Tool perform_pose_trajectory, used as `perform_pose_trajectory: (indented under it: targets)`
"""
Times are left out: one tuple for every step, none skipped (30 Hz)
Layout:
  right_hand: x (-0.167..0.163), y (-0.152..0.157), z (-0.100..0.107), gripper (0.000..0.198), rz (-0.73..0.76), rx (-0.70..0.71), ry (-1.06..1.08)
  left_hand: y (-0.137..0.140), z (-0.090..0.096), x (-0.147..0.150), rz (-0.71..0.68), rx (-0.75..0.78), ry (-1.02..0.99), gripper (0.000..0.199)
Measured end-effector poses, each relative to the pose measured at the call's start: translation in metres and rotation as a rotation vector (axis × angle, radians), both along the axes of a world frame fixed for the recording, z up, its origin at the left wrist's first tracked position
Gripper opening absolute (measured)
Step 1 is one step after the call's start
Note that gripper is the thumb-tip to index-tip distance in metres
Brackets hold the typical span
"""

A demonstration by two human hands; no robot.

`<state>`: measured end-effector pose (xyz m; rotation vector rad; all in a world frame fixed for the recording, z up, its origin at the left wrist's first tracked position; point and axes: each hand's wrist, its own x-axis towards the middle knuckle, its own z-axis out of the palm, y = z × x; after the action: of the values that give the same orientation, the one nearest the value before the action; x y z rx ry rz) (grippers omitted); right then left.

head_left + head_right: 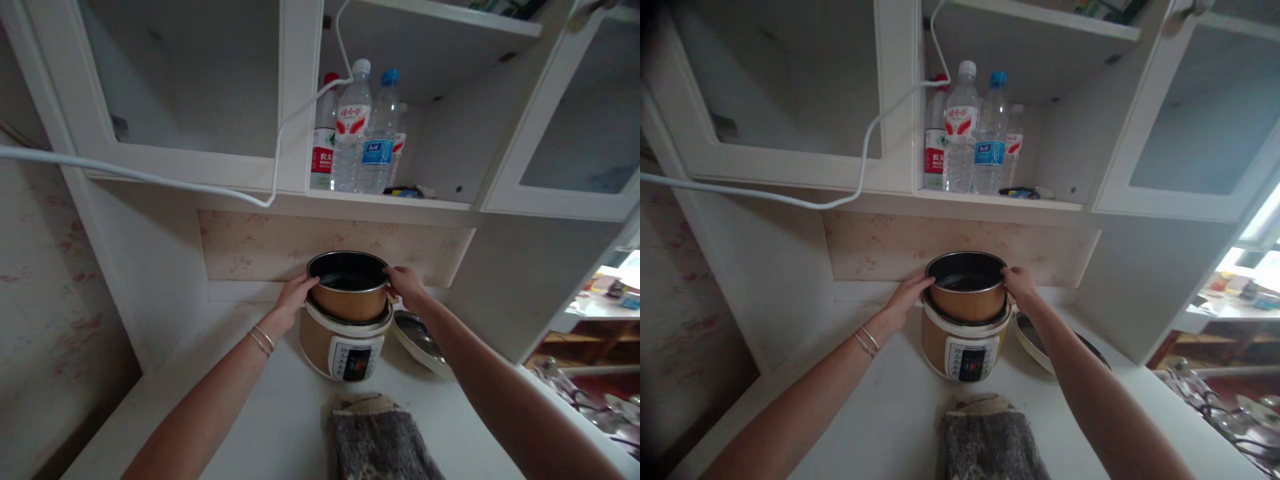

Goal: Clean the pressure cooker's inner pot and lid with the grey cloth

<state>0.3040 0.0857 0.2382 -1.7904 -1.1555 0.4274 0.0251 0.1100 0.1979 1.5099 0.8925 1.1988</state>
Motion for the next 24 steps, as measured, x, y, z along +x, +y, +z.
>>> perform_pose_trajectory:
  targets:
    - [-0.004, -0.001, 0.007, 0.028, 0.004, 0.054, 0.036, -0.002, 0.007, -0.002, -0.005, -0.022, -0.084, 0.044]
    - [-0.008, -0.001, 0.015, 0.028, 0.013, 0.105, 0.066, -0.004, 0.014, -0.004, -0.007, -0.043, -0.169, 0.045]
    - [-0.013, -0.003, 0.023, 0.027, 0.028, 0.157, 0.093, -0.006, 0.022, -0.007, -0.005, -0.057, -0.247, 0.045]
    - [-0.018, -0.004, 0.03, 0.027, 0.046, 0.205, 0.119, -0.009, 0.03, -0.012, -0.006, -0.063, -0.306, 0.045]
    - [-0.024, -0.006, 0.037, 0.027, 0.068, 0.248, 0.144, -0.013, 0.037, -0.017, -0.008, -0.058, -0.342, 0.045]
    - [-0.032, -0.008, 0.042, 0.028, 0.091, 0.285, 0.167, -0.016, 0.045, -0.024, -0.01, -0.047, -0.371, 0.045]
    - [-0.04, -0.01, 0.046, 0.03, 0.115, 0.315, 0.188, -0.02, 0.051, -0.031, -0.009, -0.035, -0.395, 0.045]
    - [-0.049, -0.011, 0.049, 0.031, 0.139, 0.339, 0.207, -0.024, 0.056, -0.039, -0.004, -0.025, -0.412, 0.044]
    - [-0.059, -0.013, 0.051, 0.032, 0.16, 0.358, 0.224, -0.028, 0.06, -0.049, 0.01, -0.016, -0.424, 0.044]
    - [-0.07, -0.014, 0.051, 0.033, 0.181, 0.372, 0.239, -0.032, 0.063, -0.058, 0.035, -0.01, -0.431, 0.043]
    - [-0.081, -0.014, 0.051, 0.035, 0.202, 0.381, 0.252, -0.036, 0.065, -0.069, 0.065, -0.003, -0.436, 0.043]
    - [-0.092, -0.014, 0.051, 0.036, 0.223, 0.388, 0.264, -0.04, 0.066, -0.079, 0.096, 0.001, -0.439, 0.043]
    - [-0.104, -0.014, 0.05, 0.036, 0.247, 0.39, 0.275, -0.044, 0.066, -0.09, 0.126, 0.002, -0.443, 0.043]
    - [-0.115, -0.014, 0.049, 0.037, 0.277, 0.388, 0.286, -0.048, 0.065, -0.101, 0.158, -0.003, -0.451, 0.043]
    - [-0.126, -0.013, 0.047, 0.038, 0.31, 0.382, 0.296, -0.053, 0.063, -0.111, 0.19, -0.013, -0.462, 0.043]
    - [-0.138, -0.012, 0.046, 0.038, 0.345, 0.372, 0.304, -0.057, 0.06, -0.121, 0.223, -0.027, -0.477, 0.043]
    - [-0.148, -0.01, 0.044, 0.038, 0.379, 0.36, 0.309, -0.062, 0.056, -0.131, 0.253, -0.042, -0.493, 0.042]
    - [-0.159, -0.009, 0.041, 0.038, 0.409, 0.345, 0.311, -0.066, 0.051, -0.14, 0.276, -0.057, -0.508, 0.041]
    - [-0.168, -0.007, 0.038, 0.037, 0.434, 0.329, 0.309, -0.07, 0.045, -0.149, 0.286, -0.067, -0.521, 0.041]
    - [-0.178, -0.006, 0.034, 0.037, 0.453, 0.312, 0.303, -0.074, 0.038, -0.158, 0.287, -0.072, -0.533, 0.04]
    - [-0.186, -0.005, 0.03, 0.037, 0.47, 0.294, 0.294, -0.077, 0.031, -0.166, 0.278, -0.076, -0.542, 0.04]
    - [-0.194, -0.004, 0.026, 0.037, 0.488, 0.273, 0.282, -0.08, 0.023, -0.174, 0.267, -0.08, -0.552, 0.041]
    - [-0.201, -0.004, 0.021, 0.037, 0.508, 0.25, 0.267, -0.081, 0.015, -0.182, 0.264, -0.088, -0.564, 0.041]
    - [-0.207, -0.004, 0.015, 0.037, 0.528, 0.225, 0.25, -0.082, 0.007, -0.189, 0.272, -0.101, -0.577, 0.042]
